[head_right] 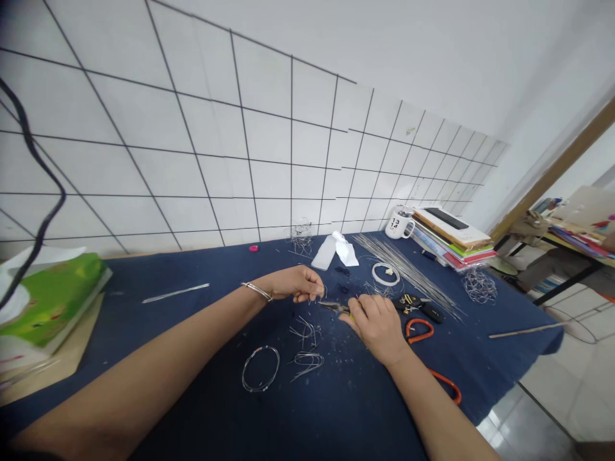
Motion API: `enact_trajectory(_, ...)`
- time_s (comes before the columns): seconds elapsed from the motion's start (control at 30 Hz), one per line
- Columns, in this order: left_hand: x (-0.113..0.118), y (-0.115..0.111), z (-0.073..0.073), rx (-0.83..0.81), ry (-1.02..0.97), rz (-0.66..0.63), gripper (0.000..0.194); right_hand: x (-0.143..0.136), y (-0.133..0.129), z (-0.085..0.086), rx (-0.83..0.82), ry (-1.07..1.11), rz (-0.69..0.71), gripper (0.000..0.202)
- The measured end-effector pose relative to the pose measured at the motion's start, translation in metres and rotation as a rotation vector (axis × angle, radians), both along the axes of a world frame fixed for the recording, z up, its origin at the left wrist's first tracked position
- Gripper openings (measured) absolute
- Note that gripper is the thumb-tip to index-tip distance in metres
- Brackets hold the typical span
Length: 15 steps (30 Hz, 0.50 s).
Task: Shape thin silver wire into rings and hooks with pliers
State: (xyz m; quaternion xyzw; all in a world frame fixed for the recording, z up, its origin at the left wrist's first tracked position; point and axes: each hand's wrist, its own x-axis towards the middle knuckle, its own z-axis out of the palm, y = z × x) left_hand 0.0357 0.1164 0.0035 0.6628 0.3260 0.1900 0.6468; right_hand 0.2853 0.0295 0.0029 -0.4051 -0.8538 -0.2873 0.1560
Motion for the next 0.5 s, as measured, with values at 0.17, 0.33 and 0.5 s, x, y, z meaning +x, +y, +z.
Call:
enact_trajectory(0.17,-0.0008,0.0002,0.0012,-0.007,0.015,0.003,0.027,-0.0001,0.0014,0.0001,0.052,0.017,0.040,0.030)
enact_trajectory(0.33,-0.0012,0.0008,0.0013,-0.007,0.005,-0.005,0.027,-0.0007,0.0024,0.0003,0.116,0.050,0.098,0.030)
enact_trajectory(0.5,-0.0018,0.0011,-0.0003,-0.003,0.013,-0.005,0.027,-0.0006,0.0022,-0.0002,0.115,0.044,0.095,0.030)
